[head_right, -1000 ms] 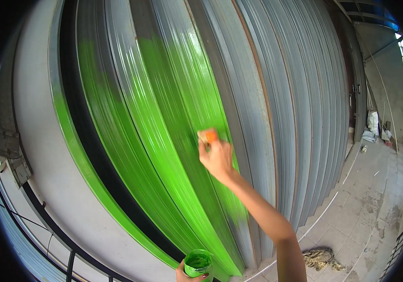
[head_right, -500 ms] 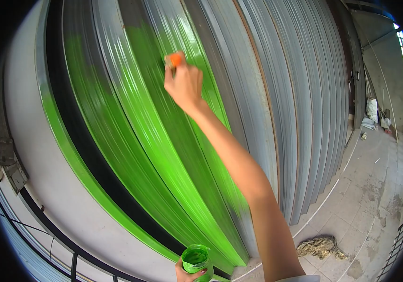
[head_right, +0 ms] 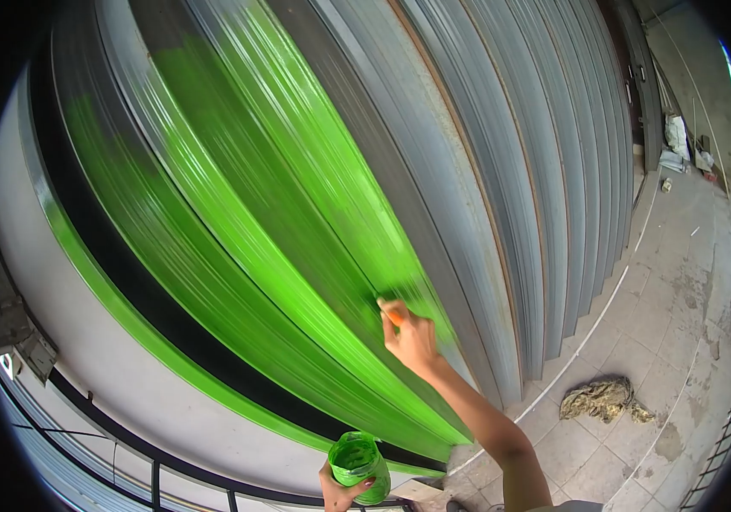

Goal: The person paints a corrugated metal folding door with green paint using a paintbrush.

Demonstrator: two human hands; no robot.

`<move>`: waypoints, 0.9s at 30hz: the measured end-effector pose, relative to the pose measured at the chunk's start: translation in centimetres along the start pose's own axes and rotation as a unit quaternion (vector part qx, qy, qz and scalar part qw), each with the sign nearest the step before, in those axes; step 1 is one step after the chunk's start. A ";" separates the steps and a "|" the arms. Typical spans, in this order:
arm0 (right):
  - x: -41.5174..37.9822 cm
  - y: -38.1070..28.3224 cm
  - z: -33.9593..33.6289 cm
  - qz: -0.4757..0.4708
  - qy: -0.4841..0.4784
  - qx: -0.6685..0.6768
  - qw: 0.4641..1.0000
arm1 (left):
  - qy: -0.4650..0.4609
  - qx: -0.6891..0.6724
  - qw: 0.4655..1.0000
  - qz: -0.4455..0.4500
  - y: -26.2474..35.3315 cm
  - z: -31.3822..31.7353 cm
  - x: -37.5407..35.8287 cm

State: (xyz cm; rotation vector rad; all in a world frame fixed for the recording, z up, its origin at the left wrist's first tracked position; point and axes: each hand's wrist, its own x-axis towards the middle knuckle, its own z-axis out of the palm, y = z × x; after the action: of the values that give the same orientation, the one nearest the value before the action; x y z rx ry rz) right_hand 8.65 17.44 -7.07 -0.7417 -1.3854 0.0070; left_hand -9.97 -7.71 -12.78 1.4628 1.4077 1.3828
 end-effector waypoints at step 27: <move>5.9 -1.9 0.6 -0.041 0.058 0.008 0.997 | -0.018 0.011 0.999 -0.028 1.7 -0.8 0.1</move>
State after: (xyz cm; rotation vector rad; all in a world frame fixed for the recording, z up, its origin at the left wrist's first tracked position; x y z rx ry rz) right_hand 8.68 18.74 -0.96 -0.6618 -1.3016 -0.0884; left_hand -10.34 -8.11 -10.95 1.4445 1.4352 1.3038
